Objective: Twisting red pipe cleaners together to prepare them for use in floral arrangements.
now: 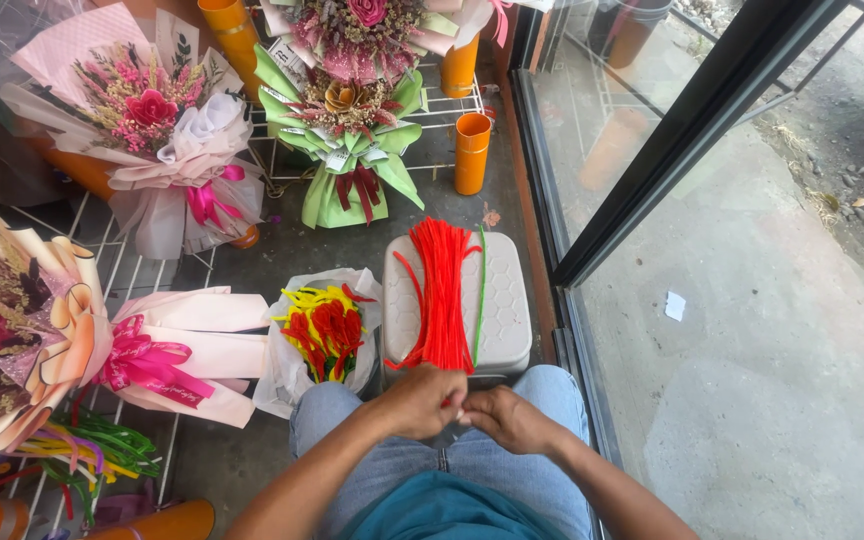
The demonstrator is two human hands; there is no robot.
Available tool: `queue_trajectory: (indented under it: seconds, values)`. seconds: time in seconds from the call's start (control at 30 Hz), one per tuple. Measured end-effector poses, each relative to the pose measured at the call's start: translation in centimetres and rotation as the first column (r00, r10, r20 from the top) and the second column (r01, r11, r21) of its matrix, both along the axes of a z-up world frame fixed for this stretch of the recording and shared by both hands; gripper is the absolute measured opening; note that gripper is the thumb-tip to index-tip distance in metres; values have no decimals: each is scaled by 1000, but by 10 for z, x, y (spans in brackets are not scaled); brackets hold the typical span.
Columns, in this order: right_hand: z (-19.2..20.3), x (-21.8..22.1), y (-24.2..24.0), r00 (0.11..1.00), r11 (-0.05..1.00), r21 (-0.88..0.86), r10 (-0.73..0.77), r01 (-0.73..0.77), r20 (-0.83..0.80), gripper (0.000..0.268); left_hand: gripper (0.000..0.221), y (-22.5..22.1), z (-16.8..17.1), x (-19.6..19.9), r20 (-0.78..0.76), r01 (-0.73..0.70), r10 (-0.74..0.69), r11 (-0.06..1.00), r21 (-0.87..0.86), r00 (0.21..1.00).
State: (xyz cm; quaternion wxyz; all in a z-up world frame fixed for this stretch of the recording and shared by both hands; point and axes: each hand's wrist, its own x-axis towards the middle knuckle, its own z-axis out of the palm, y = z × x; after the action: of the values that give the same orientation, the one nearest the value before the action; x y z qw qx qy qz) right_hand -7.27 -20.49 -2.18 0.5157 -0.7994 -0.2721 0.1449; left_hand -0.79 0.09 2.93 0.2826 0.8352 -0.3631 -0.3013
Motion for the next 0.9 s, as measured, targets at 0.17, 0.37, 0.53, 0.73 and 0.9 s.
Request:
queue_trajectory:
  seconds: [0.17, 0.37, 0.53, 0.73, 0.9]
  values:
    - [-37, -8, -22, 676, 895, 439, 373, -81, -636, 17, 21, -7, -29, -10, 445, 545, -407, 802, -243, 798]
    - [-52, -8, 1, 786, 679, 488, -220, 548, -578, 33, 31, -16, -18, 8, 616, 122, 251, 859, -498, 747]
    - [-66, 4, 13, 698, 463, 522, -456, 716, -553, 19, 44, -39, -49, -17, -273, -562, 541, 491, -665, 796]
    - [-19, -5, 35, 747, 550, 506, -488, 664, -451, 13, 35, -58, -10, -22, -826, -908, 383, 244, -341, 413]
    - [-20, -13, 49, 802, 638, 493, -527, 592, -282, 15, 31, -52, 8, -24, -913, -950, 290, 212, -230, 286]
